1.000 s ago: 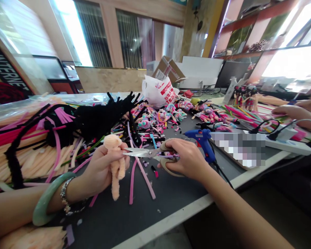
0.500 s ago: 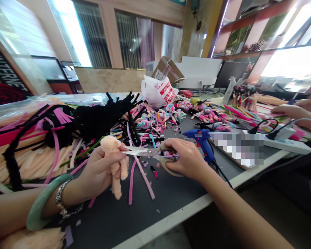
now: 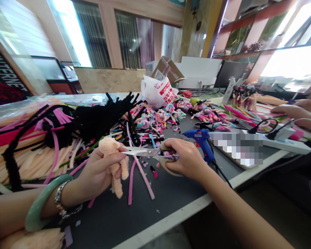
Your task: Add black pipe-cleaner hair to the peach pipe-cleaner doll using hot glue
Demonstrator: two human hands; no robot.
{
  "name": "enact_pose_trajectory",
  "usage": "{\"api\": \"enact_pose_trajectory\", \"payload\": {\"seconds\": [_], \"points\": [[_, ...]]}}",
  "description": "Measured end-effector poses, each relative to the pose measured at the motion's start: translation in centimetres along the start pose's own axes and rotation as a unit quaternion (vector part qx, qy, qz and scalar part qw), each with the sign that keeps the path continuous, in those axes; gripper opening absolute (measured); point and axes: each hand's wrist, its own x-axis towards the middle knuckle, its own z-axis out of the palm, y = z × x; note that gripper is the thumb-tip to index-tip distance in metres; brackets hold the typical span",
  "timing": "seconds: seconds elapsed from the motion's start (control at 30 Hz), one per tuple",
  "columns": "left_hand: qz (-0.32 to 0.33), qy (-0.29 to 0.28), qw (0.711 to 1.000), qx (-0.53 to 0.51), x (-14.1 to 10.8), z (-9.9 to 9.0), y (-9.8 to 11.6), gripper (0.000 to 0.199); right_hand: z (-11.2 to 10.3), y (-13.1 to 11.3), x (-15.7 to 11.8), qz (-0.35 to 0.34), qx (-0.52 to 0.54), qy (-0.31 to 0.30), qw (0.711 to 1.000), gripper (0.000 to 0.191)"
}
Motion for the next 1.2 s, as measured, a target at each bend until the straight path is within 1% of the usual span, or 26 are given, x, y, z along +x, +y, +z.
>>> {"api": "enact_pose_trajectory", "payload": {"seconds": [0.27, 0.4, 0.57, 0.7, 0.97, 1.2], "points": [[0.014, 0.002, 1.000, 0.003, 0.10, 0.00, -0.10, 0.007, -0.02, 0.05, 0.01, -0.004, 0.017, -0.003, 1.000, 0.031], [0.023, -0.002, 1.000, 0.020, 0.24, -0.19, -0.18, 0.008, -0.06, 0.26, 0.03, -0.011, 0.041, -0.017, 0.999, 0.029], [0.017, 0.001, 1.000, 0.018, 0.49, -0.13, -0.22, 0.008, -0.29, 0.37, 0.07, -0.012, 0.052, -0.037, 0.998, 0.028], [0.017, 0.002, 1.000, 0.014, 0.41, -0.20, -0.22, 0.007, -0.42, 0.36, 0.04, -0.012, 0.053, -0.042, 0.998, 0.023], [0.019, 0.000, 1.000, 0.014, 0.39, -0.54, -0.40, 0.007, -0.41, 0.34, 0.21, -0.014, 0.051, -0.047, 0.998, 0.019], [0.019, 0.000, 0.999, 0.034, 0.54, -0.42, -0.25, 0.009, -0.15, 0.54, 0.11, -0.013, 0.027, -0.036, 0.999, 0.013]]}}
